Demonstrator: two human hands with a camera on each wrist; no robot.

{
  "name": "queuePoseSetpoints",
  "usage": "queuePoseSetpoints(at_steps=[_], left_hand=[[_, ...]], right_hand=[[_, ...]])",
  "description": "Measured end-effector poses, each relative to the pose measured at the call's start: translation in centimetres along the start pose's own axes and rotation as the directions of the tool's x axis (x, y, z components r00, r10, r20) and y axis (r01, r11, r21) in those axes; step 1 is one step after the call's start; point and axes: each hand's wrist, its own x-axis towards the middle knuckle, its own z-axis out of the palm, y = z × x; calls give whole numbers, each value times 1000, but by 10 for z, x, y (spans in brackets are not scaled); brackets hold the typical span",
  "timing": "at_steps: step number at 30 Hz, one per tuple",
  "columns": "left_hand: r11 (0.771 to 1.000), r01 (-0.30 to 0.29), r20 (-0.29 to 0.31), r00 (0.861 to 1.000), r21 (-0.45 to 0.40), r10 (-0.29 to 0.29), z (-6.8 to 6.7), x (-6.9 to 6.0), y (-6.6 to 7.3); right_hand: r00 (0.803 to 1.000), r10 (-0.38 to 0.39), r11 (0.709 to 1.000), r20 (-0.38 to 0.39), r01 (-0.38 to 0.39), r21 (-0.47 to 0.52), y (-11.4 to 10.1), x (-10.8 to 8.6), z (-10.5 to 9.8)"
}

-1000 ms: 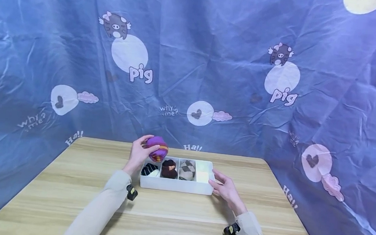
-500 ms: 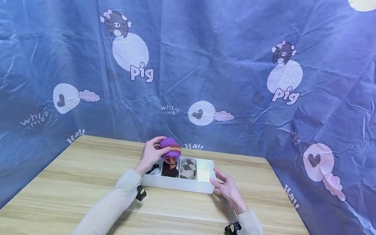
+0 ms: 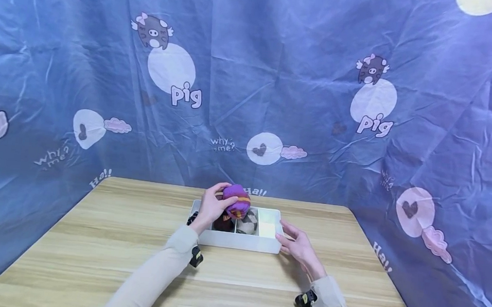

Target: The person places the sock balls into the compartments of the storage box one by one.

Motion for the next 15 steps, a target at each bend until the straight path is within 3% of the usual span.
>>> queuePoseSetpoints(at_steps=[7, 15], left_hand=[[999, 20, 27, 999, -31, -19, 17, -3, 0], [999, -26, 48, 999, 37, 24, 35, -3, 4]], right_hand=[[1000, -3, 1000, 15, 3, 25, 3, 1, -2], [1000, -5, 999, 15, 4, 37, 4, 1, -2]])
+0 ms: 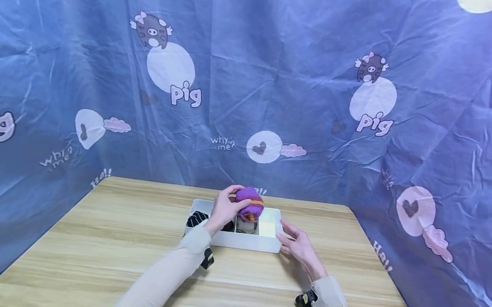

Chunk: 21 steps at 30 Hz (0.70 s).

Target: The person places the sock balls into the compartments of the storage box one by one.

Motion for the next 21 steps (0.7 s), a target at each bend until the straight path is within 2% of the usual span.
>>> queuePoseSetpoints(at_steps=[5, 12, 21], left_hand=[[1000, -2, 1, 1000, 18, 2, 13, 0, 2], [997, -35, 71, 997, 75, 29, 34, -4, 0], [990, -60, 86, 995, 124, 50, 49, -7, -2]], right_hand=[[1000, -6, 1000, 9, 6, 3, 0, 0, -1], [999, -16, 1000, 32, 16, 6, 1, -1, -2], [1000, -15, 999, 24, 14, 44, 3, 1, -1]])
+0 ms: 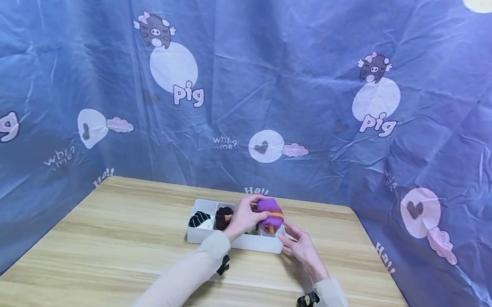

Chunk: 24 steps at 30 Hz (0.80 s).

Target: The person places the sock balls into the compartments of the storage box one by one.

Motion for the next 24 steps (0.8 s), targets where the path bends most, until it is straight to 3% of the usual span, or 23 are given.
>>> queuePoseSetpoints(at_steps=[6, 14, 24], left_hand=[[997, -8, -9, 1000, 74, 9, 4, -2, -4], [997, 38, 15, 999, 73, -39, 3, 0, -3], [981, 49, -5, 999, 187, -49, 5, -1, 1]], right_hand=[[1000, -2, 1000, 11, 1, 11, 0, 2, 1], [1000, -10, 1000, 18, 10, 27, 0, 1, -1], [1000, -5, 999, 24, 4, 36, 1, 2, -1]])
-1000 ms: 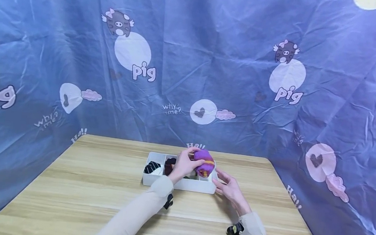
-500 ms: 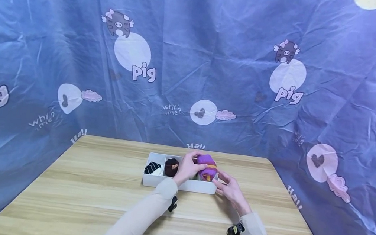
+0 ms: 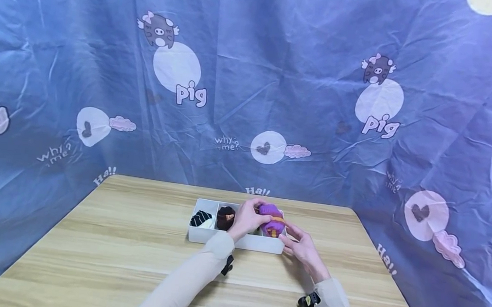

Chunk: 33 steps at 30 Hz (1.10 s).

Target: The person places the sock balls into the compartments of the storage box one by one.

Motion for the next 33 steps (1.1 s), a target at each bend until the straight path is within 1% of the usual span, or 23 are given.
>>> queuePoseSetpoints(at_steps=[5, 9, 16, 23, 29, 33], left_hand=[[999, -16, 13, 1000, 37, 16, 4, 0, 4], [998, -28, 11, 1000, 61, 28, 8, 1, 5], [997, -11, 2, 1000, 76, 11, 13, -1, 7], [994, -22, -3, 1000, 105, 22, 16, -3, 8], [991, -28, 15, 1000, 130, 26, 16, -4, 6], [992, -41, 39, 999, 123, 36, 15, -4, 5]], right_hand=[[1000, 7, 1000, 2, -7, -14, -1, -2, -1], [1000, 11, 1000, -2, -11, -14, -2, -2, -2], [1000, 10, 1000, 7, -10, 4, -1, 0, -3], [1000, 4, 1000, 11, -4, -7, 0, -3, -3], [1000, -4, 999, 16, 4, -39, 0, -5, -4], [1000, 4, 999, 10, -3, -41, -1, -6, -5]])
